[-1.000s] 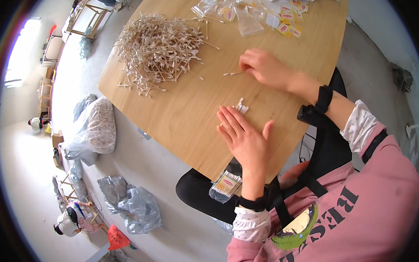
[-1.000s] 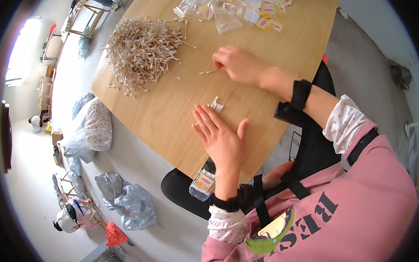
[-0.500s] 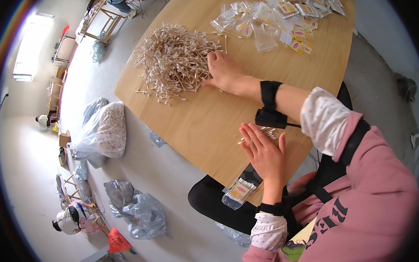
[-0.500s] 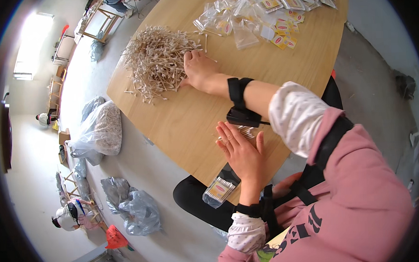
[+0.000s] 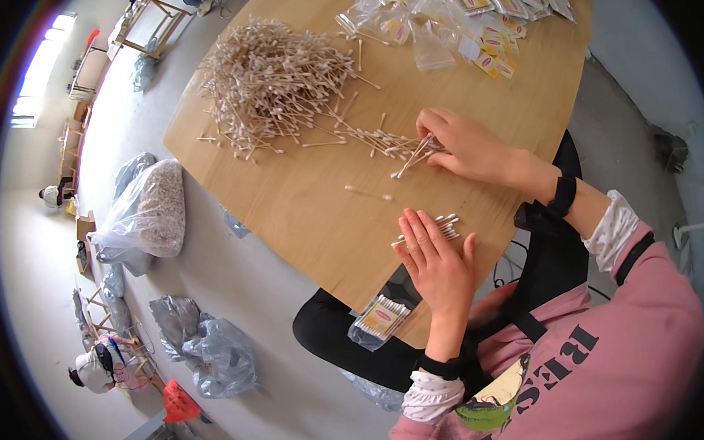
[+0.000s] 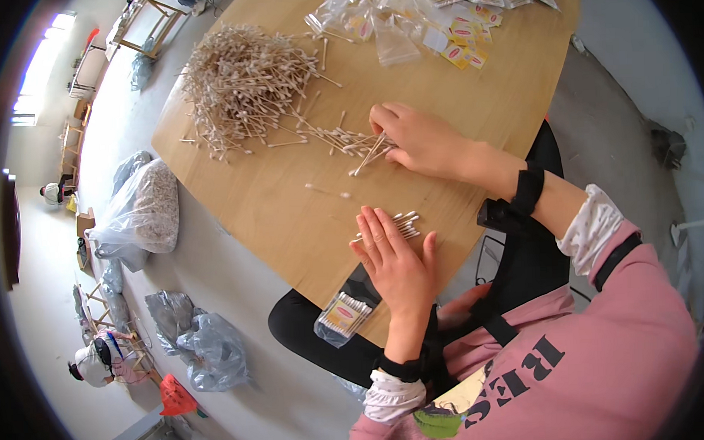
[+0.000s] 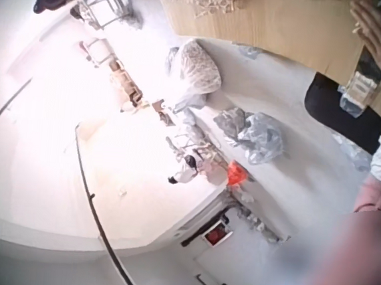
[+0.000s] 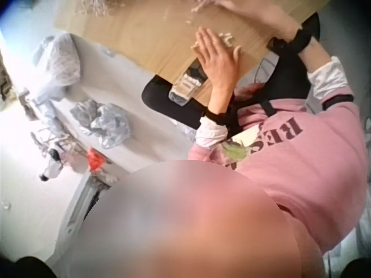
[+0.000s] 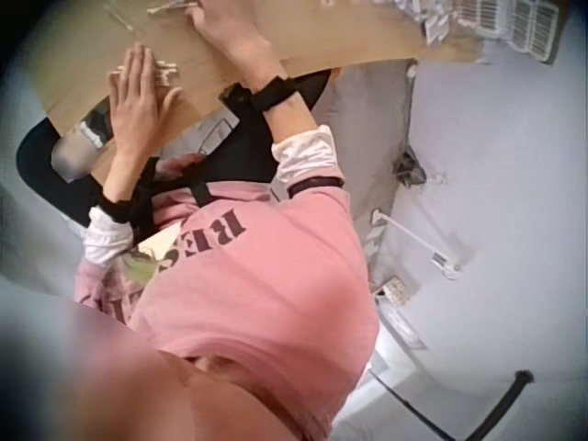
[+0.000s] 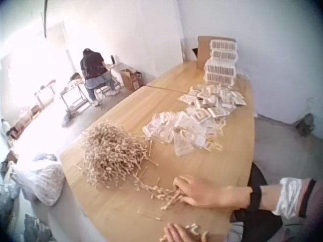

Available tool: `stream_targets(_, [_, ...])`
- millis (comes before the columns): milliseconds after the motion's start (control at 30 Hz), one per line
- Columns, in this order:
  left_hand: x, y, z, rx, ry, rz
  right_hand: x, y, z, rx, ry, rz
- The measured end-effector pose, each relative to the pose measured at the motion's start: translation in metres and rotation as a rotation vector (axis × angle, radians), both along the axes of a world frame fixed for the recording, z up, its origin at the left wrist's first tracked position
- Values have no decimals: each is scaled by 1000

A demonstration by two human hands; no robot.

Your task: Organizing and packing cotton swabs into small plastic bags.

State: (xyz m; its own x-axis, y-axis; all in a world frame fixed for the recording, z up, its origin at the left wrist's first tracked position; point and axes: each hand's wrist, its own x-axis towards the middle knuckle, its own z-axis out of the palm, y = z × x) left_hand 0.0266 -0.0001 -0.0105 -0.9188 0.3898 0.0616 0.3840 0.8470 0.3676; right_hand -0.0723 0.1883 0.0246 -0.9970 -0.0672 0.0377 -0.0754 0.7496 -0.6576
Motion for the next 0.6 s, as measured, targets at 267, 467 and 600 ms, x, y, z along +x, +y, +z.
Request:
stream_targets(267, [-31,-29,27,361,46,228,18,-5,-22,-133,165,-65])
stream_targets(467, [-95,-39,49,313,-283,495,23,0,-32,-184,236,-38])
stream_targets(600, [-128,-24,32,342,-269,355,27,-2,-39,-105,367,-6])
